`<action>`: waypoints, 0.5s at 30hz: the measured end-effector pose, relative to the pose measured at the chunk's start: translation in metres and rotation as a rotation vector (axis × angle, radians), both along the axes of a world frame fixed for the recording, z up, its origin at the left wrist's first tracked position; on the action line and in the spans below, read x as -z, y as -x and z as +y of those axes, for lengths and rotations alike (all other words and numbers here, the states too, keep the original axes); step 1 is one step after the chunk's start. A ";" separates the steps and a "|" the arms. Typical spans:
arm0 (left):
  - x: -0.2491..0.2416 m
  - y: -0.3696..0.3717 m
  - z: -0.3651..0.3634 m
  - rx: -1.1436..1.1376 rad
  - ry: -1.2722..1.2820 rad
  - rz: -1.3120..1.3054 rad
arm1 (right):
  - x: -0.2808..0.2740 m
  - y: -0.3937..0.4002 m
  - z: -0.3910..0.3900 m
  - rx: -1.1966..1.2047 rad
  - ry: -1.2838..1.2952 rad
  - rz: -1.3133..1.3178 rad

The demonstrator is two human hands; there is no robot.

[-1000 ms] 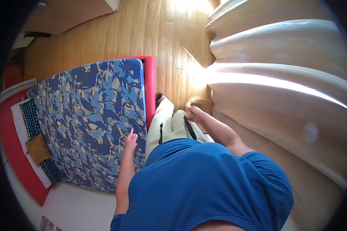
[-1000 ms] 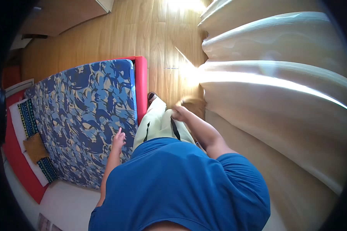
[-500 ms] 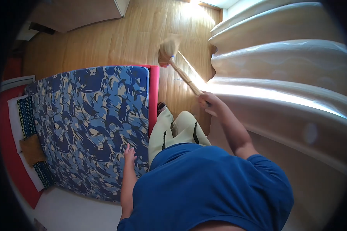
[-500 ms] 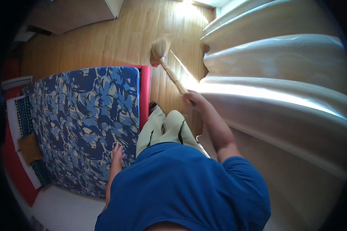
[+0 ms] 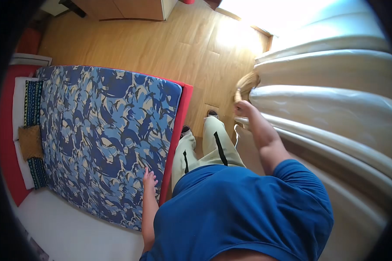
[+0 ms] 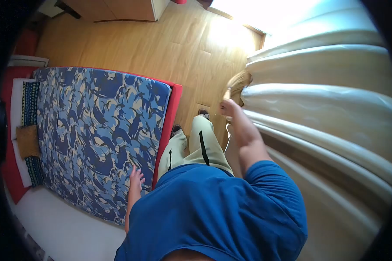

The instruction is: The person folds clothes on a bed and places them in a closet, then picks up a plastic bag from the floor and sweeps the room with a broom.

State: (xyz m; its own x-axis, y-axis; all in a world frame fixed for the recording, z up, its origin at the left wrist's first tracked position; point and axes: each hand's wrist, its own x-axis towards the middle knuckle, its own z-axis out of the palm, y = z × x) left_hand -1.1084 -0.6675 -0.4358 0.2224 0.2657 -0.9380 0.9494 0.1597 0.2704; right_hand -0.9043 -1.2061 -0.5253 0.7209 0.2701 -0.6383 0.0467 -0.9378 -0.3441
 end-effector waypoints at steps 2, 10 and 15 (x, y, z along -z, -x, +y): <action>-0.002 0.017 -0.001 -0.060 -0.032 0.032 | 0.017 -0.050 0.052 -0.088 -0.192 0.017; -0.010 -0.012 -0.080 -0.160 -0.158 0.176 | -0.012 -0.185 0.111 1.195 -0.717 0.794; -0.016 -0.093 -0.193 -0.203 -0.105 0.109 | -0.074 -0.198 -0.007 0.639 -0.626 0.580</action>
